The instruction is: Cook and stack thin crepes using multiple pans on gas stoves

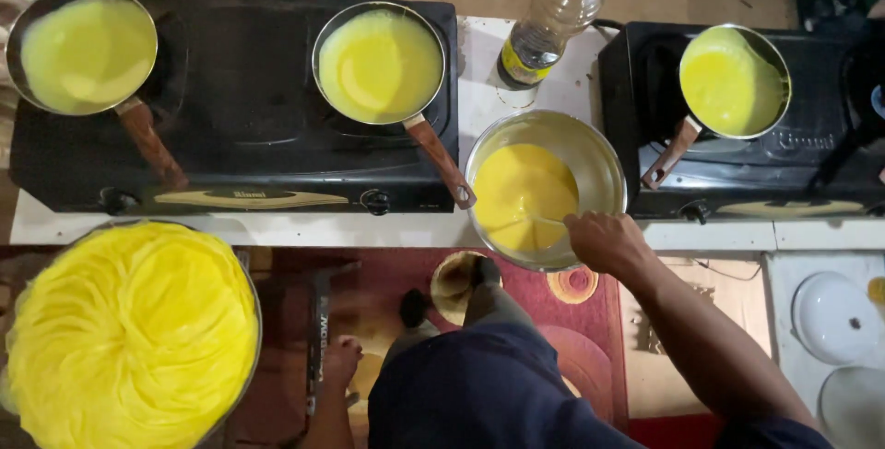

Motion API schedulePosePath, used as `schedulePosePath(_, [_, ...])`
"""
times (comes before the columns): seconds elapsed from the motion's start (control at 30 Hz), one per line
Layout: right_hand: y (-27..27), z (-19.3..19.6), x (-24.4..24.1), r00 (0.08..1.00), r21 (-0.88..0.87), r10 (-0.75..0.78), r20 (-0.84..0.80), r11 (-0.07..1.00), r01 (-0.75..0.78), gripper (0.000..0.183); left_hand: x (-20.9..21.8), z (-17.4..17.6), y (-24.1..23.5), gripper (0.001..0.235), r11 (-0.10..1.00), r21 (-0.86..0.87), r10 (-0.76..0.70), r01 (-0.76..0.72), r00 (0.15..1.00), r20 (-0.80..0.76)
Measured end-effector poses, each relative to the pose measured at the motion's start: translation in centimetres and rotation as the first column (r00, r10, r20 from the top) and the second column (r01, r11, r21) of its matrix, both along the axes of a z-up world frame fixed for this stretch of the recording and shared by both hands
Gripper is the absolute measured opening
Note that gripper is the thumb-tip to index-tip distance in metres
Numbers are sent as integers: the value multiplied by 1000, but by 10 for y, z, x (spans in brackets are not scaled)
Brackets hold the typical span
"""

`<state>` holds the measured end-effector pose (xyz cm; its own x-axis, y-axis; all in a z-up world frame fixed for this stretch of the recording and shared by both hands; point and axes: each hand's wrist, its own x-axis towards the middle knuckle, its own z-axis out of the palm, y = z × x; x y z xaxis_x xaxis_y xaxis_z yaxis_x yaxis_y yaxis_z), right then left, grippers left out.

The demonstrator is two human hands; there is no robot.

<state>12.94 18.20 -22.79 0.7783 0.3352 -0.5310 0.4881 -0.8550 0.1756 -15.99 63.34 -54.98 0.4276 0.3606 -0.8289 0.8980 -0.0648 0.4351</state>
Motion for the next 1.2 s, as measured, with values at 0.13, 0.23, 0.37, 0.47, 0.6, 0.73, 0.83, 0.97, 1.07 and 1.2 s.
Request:
schedulePosePath(0.13, [26, 21, -10, 987, -80, -26, -159, 997, 13, 20, -4, 12, 4, 29, 959, 98, -256, 267, 960, -114])
schedulePosePath(0.23, [54, 39, -1, 957, -54, -140, -254, 990, 130, 39, -12, -1, 4, 30, 903, 131, -410, 409, 912, -18])
schedulePosePath(0.37, [59, 24, 15, 926, 191, -320, -200, 914, 357, 46, -18, -8, 4, 34, 853, 91, -494, 513, 852, -173])
schedulePosePath(0.47, [40, 6, 19, 948, 174, -303, -101, 932, 317, 39, -18, 8, 4, 30, 903, 50, -417, 428, 897, -150])
schedulePosePath(0.6, [16, -5, 7, 952, 144, -307, 22, 943, 301, 41, -9, 5, 8, 33, 889, 62, -443, 454, 887, -131])
schedulePosePath(0.73, [16, 11, -11, 958, -105, -285, 5, 953, 284, 27, 4, 2, 16, 30, 913, 34, -405, 406, 914, -27])
schedulePosePath(0.83, [49, 53, -6, 942, -161, -286, -174, 952, 259, 30, 10, 5, 21, 29, 899, 55, -433, 434, 901, -25])
schedulePosePath(0.97, [65, 39, 17, 823, 145, -431, -370, 848, 510, 38, 12, 5, 19, 33, 901, 70, -427, 429, 903, -33])
schedulePosePath(1.07, [44, -3, 20, 893, 175, -424, -148, 878, 446, 42, 14, 30, 13, 34, 914, 22, -401, 406, 908, -123])
schedulePosePath(1.2, [15, -16, 6, 956, -6, -283, 74, 959, 284, 39, 6, 26, 17, 31, 908, 17, -418, 418, 908, -16])
